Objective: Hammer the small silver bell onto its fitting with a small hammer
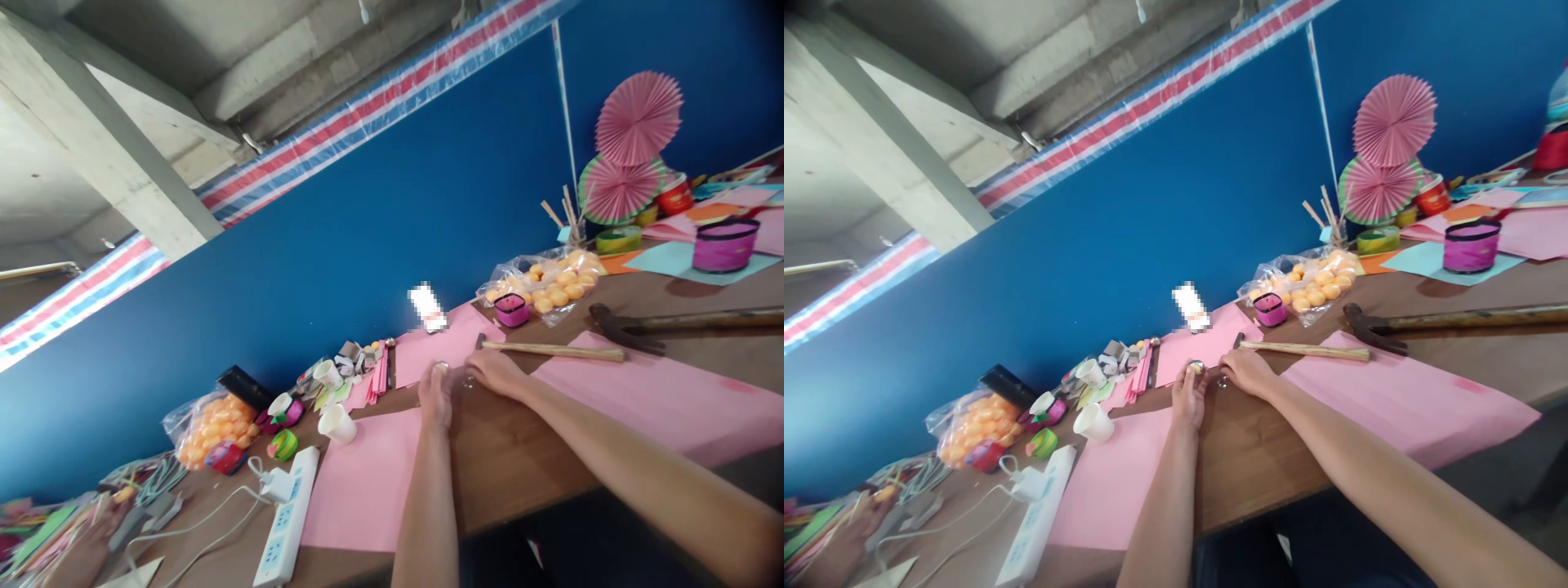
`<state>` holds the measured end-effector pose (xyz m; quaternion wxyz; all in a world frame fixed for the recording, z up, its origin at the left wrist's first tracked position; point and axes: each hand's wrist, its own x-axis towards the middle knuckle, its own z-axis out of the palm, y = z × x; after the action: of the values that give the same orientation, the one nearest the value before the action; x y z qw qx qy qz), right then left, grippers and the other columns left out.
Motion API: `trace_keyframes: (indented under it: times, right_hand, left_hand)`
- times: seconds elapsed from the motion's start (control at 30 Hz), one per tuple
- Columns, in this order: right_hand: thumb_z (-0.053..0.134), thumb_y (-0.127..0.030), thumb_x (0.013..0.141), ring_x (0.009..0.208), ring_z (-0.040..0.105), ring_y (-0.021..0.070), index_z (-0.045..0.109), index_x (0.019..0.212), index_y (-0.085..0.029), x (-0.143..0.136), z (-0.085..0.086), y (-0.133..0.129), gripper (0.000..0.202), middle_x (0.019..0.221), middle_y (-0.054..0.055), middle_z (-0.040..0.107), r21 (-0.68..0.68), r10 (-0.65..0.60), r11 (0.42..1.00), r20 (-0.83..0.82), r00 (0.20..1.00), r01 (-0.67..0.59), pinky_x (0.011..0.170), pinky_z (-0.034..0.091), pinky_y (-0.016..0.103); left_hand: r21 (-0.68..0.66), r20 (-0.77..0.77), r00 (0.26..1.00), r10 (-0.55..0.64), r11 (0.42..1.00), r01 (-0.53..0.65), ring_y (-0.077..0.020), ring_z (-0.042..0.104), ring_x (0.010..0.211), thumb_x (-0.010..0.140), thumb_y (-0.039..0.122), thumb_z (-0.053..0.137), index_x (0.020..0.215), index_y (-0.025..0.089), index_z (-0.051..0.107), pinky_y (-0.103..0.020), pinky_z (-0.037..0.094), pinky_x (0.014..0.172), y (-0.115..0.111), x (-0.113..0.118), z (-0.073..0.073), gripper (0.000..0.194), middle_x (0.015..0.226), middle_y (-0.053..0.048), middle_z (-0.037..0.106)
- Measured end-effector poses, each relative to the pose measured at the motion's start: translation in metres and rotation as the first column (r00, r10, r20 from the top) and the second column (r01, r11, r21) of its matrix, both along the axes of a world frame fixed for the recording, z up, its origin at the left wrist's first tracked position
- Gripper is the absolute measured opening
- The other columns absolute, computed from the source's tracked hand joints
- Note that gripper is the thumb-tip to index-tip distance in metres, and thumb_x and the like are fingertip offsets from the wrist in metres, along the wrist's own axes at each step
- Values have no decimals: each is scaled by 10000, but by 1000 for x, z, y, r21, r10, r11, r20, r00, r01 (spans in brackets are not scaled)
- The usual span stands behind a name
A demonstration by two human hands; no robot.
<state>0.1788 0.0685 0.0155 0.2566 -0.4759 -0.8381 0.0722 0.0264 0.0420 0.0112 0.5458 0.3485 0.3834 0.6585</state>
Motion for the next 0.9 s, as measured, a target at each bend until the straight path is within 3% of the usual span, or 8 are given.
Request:
trace_keyframes:
  times: [0.1,0.23,0.47,0.6,0.8,0.9]
  right_hand:
    - [367,-243,864,826,575,182,615,916,-175,8,-4,8,262,899,78,650,-38,-31,999,-13,999,31,704,380,248]
    - [417,-227,831,813,592,172,633,882,-203,13,-9,15,223,878,50,666,-80,-8,997,-9,1000,8,688,394,234]
    - [504,-258,762,831,591,171,651,870,-228,15,-7,14,185,890,24,668,-93,79,993,0,997,-79,701,405,232]
    - [520,-267,748,841,587,184,654,859,-233,15,-6,11,178,888,25,666,-92,81,993,8,997,-80,700,406,246]
    - [518,-284,754,803,590,191,652,851,-234,12,-3,7,173,856,34,667,-102,52,993,15,999,-51,657,402,252]
    - [516,-277,750,782,588,184,650,843,-226,12,0,5,171,852,36,664,-104,48,993,12,999,-47,632,395,242]
  left_hand:
    - [-3,5,1000,1,1000,-1,-234,496,1107,761,291,572,1055,333,582,-416,358,988,0,0,0,297,971,-10,657]
    - [13,3,1000,-1,1000,1,-209,521,1074,759,302,576,1008,404,587,-387,398,955,2,-1,-3,268,923,26,664]
    - [60,43,999,5,998,-8,-191,599,913,737,278,617,1010,211,604,-384,430,907,7,-3,-11,282,918,-56,646]
    - [81,88,996,-14,997,7,-155,611,844,715,270,648,1006,165,592,-355,445,880,9,-4,-13,315,905,-60,633]
    - [82,78,997,7,997,-13,-171,605,878,754,302,597,997,173,604,-369,450,884,9,-4,-13,275,907,-60,629]
    - [71,57,998,8,997,-12,-204,585,953,778,301,557,983,234,620,-381,453,890,8,-4,-11,225,898,-51,647]
